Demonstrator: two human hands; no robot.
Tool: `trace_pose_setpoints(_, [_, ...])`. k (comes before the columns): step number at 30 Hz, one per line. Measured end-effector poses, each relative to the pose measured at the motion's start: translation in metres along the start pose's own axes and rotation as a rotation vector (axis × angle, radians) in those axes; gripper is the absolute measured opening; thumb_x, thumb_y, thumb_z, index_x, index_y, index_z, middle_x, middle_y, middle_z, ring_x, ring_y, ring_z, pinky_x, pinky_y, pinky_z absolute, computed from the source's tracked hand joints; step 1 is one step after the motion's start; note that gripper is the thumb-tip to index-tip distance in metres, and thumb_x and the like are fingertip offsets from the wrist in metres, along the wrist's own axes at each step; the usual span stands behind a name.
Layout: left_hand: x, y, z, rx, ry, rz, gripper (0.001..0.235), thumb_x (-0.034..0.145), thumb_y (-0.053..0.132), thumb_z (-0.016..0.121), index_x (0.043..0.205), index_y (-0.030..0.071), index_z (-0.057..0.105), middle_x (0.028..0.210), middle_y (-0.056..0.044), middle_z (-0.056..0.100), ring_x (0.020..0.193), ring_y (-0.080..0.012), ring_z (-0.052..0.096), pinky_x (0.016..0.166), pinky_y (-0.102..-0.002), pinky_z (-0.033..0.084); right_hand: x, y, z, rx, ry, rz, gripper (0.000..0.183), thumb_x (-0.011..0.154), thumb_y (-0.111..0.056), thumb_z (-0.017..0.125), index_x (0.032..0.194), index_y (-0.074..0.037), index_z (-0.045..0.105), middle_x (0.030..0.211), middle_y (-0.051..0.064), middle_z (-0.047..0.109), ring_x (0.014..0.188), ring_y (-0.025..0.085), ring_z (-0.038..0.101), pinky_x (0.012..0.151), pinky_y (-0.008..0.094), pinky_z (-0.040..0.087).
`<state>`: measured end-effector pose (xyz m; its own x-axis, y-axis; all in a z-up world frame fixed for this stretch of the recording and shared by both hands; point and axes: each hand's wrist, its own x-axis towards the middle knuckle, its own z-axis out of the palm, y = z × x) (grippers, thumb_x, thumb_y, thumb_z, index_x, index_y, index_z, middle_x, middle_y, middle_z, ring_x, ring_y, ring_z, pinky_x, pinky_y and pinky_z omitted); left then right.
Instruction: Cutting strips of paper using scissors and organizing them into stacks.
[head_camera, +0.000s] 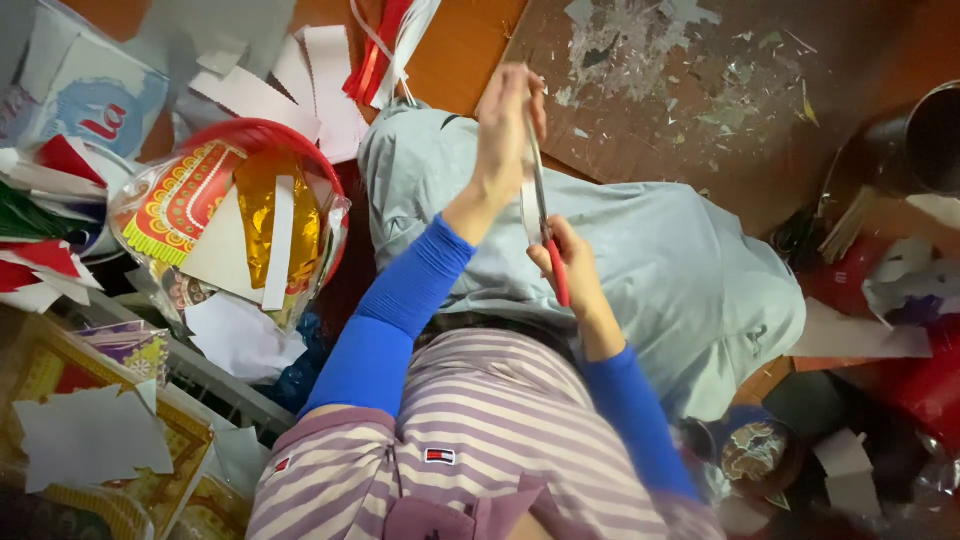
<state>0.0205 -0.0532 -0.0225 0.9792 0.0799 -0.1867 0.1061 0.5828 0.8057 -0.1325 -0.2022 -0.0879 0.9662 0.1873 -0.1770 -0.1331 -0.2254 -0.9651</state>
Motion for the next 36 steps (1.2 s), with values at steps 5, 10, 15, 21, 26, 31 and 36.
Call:
trace_pose_setpoints(5, [-0.006, -0.029, -0.009, -0.170, -0.038, -0.109, 0.030, 0.111, 0.035, 0.047, 0.097, 0.009, 0.056, 0.073, -0.001, 0.055, 0.060, -0.0099, 0.052, 0.055, -0.027, 0.044, 0.003, -0.024, 0.006, 0.047, 0.060, 0.109, 0.024, 0.095, -0.025, 0.075, 0.103, -0.005, 0.064, 0.067, -0.002, 0.057, 0.054, 0.006, 0.053, 0.044, 0.025, 0.047])
trace_pose_setpoints(10, [-0.013, -0.023, -0.013, -0.131, -0.114, -0.088, 0.031, 0.110, 0.035, 0.046, 0.100, 0.008, 0.058, 0.077, -0.001, 0.058, 0.064, -0.0109, 0.056, 0.058, -0.028, 0.048, -0.001, -0.012, 0.005, 0.123, 0.087, 0.161, 0.024, 0.094, -0.025, 0.075, 0.105, -0.005, 0.066, 0.067, -0.002, 0.058, 0.052, 0.006, 0.050, 0.041, 0.025, 0.044])
trace_pose_setpoints(15, [-0.009, -0.014, -0.027, 0.317, -0.088, -0.011, 0.019, 0.105, 0.022, 0.062, 0.103, 0.003, 0.060, 0.086, 0.001, 0.063, 0.073, -0.0054, 0.058, 0.062, -0.025, 0.052, 0.001, -0.013, 0.002, 0.072, 0.127, 0.145, 0.020, 0.094, -0.018, 0.071, 0.108, -0.004, 0.068, 0.070, -0.001, 0.059, 0.054, 0.005, 0.055, 0.042, 0.024, 0.048])
trace_pose_setpoints(21, [-0.016, -0.032, -0.035, 0.387, -0.172, -0.006, 0.015, 0.102, 0.013, 0.067, 0.097, -0.001, 0.063, 0.085, -0.001, 0.064, 0.075, -0.0065, 0.059, 0.065, -0.025, 0.053, 0.002, 0.000, -0.001, 0.178, 0.035, 0.001, 0.012, 0.103, -0.017, 0.060, 0.108, -0.006, 0.057, 0.078, -0.002, 0.058, 0.059, 0.004, 0.054, 0.052, 0.022, 0.048])
trace_pose_setpoints(26, [-0.029, -0.041, -0.028, 0.359, -0.179, -0.068, 0.014, 0.099, 0.014, 0.067, 0.097, 0.000, 0.065, 0.084, -0.001, 0.067, 0.075, -0.0058, 0.062, 0.067, -0.024, 0.054, 0.001, -0.009, 0.002, 0.178, 0.144, 0.105, 0.012, 0.101, -0.019, 0.062, 0.104, -0.007, 0.061, 0.071, -0.002, 0.057, 0.051, 0.005, 0.051, 0.045, 0.023, 0.044])
trace_pose_setpoints(31, [-0.033, -0.034, -0.025, 0.312, -0.172, -0.161, 0.017, 0.102, 0.016, 0.067, 0.097, 0.000, 0.066, 0.085, -0.001, 0.066, 0.074, -0.0067, 0.061, 0.067, -0.025, 0.052, -0.003, -0.009, 0.003, 0.126, 0.180, 0.093, 0.015, 0.101, -0.021, 0.066, 0.102, -0.007, 0.062, 0.067, -0.002, 0.057, 0.049, 0.005, 0.051, 0.044, 0.023, 0.044])
trace_pose_setpoints(36, [-0.047, -0.018, -0.022, 0.325, -0.469, -0.461, 0.016, 0.099, 0.018, 0.065, 0.103, 0.002, 0.066, 0.087, -0.001, 0.069, 0.076, -0.0080, 0.067, 0.068, -0.027, 0.058, 0.002, -0.011, 0.001, 0.231, 0.209, 0.096, 0.019, 0.101, -0.019, 0.064, 0.116, -0.007, 0.063, 0.071, -0.004, 0.056, 0.053, 0.004, 0.051, 0.046, 0.023, 0.044])
